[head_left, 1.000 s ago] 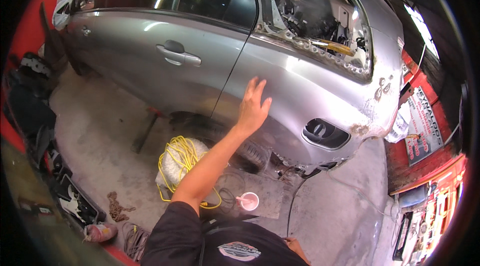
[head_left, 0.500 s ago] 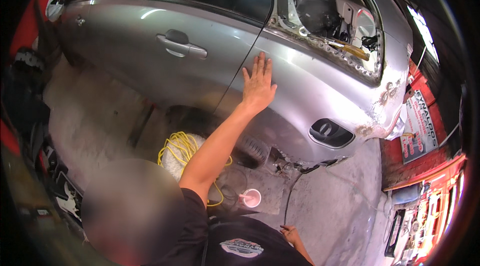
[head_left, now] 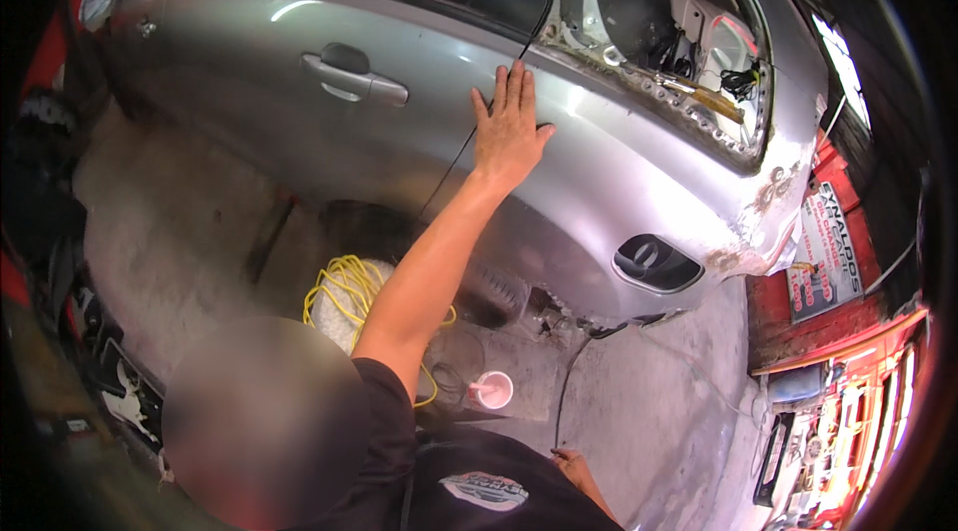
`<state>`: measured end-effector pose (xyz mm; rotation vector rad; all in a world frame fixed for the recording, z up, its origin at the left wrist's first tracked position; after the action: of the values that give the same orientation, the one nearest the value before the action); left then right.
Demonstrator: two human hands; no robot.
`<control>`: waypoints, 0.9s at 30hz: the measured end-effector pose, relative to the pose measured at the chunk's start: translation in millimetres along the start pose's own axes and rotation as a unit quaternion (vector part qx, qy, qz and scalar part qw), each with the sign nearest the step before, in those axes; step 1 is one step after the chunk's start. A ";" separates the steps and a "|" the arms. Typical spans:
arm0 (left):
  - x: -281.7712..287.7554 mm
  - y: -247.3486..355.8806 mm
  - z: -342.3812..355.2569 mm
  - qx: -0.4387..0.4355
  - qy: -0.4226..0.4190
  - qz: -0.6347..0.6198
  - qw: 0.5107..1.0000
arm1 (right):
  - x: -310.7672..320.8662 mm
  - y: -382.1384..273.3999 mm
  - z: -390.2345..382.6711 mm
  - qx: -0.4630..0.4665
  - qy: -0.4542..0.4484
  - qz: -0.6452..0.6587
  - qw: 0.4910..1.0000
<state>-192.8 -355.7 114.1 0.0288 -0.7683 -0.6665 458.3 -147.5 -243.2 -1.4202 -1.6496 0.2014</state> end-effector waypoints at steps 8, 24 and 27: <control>-8.4 5.1 -27.3 0.060 -0.038 -0.045 0.996 | -0.1 -17.1 8.9 0.003 -0.018 -0.015 1.000; -23.5 10.5 -51.9 0.082 -0.009 -0.052 0.995 | 5.1 -6.4 7.2 0.004 -0.037 0.042 0.998; -33.9 11.0 -89.7 0.102 -0.060 -0.061 0.991 | 8.4 -7.0 1.9 -0.017 -0.037 0.035 0.999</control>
<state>-146.2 -346.6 30.1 0.2265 -0.9542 -0.7077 452.8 -141.8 -235.4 -1.5145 -1.6712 0.2704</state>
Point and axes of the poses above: each hand's wrist, its own z-axis towards the middle knuckle, its own x-axis out of the back of the hand, y = z × x, the point moved 5 cm from there along z, towards the middle knuckle, and after that the axes turned 15 degrees about z, right-handed, at the moved point
